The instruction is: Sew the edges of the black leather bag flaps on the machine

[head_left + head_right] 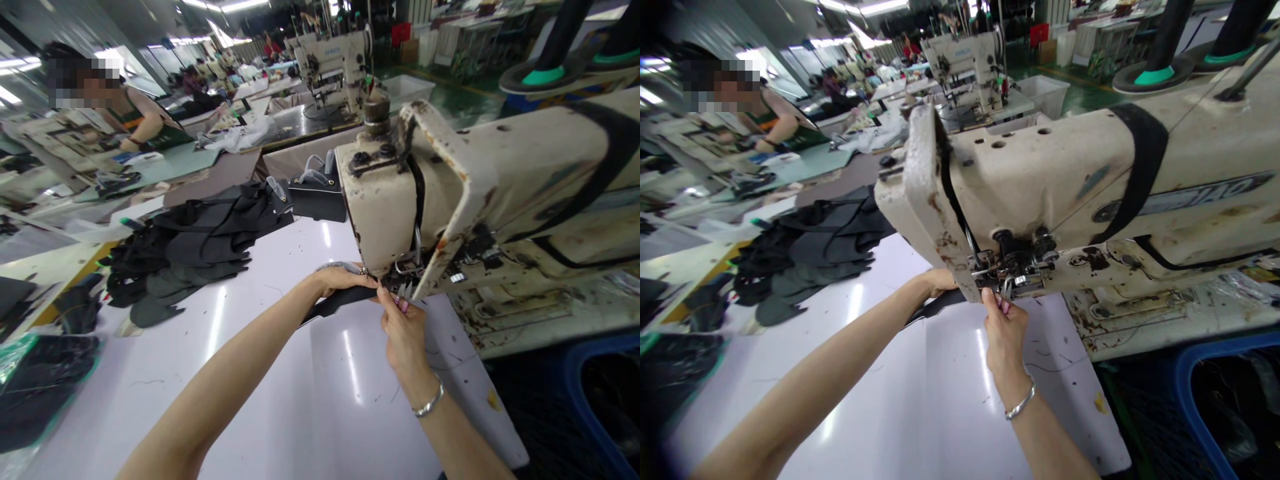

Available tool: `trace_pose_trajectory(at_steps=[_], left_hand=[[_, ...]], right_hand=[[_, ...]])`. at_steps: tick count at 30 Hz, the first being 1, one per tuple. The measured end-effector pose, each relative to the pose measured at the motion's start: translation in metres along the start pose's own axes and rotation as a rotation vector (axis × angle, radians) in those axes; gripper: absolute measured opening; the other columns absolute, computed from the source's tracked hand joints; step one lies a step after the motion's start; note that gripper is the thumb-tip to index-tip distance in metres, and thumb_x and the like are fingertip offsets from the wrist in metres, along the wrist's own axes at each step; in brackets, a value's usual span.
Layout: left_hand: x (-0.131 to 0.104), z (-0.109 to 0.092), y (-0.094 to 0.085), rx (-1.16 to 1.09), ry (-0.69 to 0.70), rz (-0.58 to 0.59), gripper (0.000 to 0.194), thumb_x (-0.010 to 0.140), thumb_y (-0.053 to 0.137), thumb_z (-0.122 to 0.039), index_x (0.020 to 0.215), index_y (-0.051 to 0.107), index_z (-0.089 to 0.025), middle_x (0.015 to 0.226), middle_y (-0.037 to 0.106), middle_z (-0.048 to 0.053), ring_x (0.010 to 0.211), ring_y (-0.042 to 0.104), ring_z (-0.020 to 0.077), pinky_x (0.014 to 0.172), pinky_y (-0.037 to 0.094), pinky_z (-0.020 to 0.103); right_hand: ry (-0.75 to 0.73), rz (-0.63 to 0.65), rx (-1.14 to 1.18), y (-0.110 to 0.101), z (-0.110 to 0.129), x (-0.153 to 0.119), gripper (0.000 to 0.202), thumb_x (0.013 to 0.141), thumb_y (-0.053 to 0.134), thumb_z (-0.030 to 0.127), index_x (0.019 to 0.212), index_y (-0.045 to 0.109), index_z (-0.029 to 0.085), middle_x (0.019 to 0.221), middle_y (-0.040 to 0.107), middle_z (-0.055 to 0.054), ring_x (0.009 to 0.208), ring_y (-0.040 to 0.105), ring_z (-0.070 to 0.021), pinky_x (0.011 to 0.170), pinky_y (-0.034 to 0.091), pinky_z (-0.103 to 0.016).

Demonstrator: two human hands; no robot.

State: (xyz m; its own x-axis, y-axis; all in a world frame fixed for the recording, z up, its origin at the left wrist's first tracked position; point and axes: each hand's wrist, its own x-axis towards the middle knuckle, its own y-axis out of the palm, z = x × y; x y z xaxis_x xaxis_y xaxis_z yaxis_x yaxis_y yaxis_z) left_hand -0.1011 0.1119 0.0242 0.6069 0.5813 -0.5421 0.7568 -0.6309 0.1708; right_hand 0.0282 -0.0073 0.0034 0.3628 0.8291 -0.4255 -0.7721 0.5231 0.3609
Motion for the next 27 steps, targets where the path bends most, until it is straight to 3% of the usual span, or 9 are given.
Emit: trace_pose_trajectory(at_steps=[10,17,22,27], left_hand=[[-0.007,0.0,0.007,-0.09,0.045,-0.082,0.043,0.056,0.098,-0.036,0.093,0.082,-0.023,0.084,0.082,0.004,0.092,0.078,0.0267,0.079,0.062,0.031],[-0.013,0.01,0.015,-0.095,-0.034,-0.326,0.031,0.058,0.096,-0.039,0.079,0.079,-0.023,0.064,0.075,0.003,0.071,0.075,0.0235,0.063,0.06,0.028],[-0.023,0.021,0.031,-0.114,-0.089,-0.405,0.045,0.065,0.091,-0.055,0.097,0.08,-0.024,0.065,0.075,0.004,0.055,0.068,0.0207,0.043,0.049,0.025],[-0.033,0.034,0.065,-0.31,0.044,-0.5,0.058,0.07,0.086,-0.058,0.118,0.073,-0.027,0.072,0.075,0.003,0.056,0.068,0.02,0.045,0.052,0.025]], right_hand=[[-0.019,-0.037,0.046,0.007,0.0,0.002,0.065,0.065,0.089,0.052,0.061,0.029,0.026,0.054,0.027,0.011,0.05,0.02,-0.0063,0.043,0.016,-0.025],[-0.058,-0.061,-0.01,0.008,-0.004,0.003,0.061,0.069,0.085,0.051,0.058,0.03,0.026,0.054,0.028,0.009,0.052,0.022,-0.0074,0.045,0.017,-0.026],[-0.093,-0.079,-0.041,0.006,-0.006,0.004,0.058,0.071,0.084,0.049,0.057,0.033,0.025,0.054,0.031,0.008,0.052,0.025,-0.008,0.046,0.019,-0.026],[-0.135,-0.066,-0.092,0.0,-0.006,0.006,0.053,0.072,0.082,0.049,0.055,0.038,0.024,0.054,0.034,0.008,0.051,0.026,-0.0088,0.047,0.022,-0.027]])
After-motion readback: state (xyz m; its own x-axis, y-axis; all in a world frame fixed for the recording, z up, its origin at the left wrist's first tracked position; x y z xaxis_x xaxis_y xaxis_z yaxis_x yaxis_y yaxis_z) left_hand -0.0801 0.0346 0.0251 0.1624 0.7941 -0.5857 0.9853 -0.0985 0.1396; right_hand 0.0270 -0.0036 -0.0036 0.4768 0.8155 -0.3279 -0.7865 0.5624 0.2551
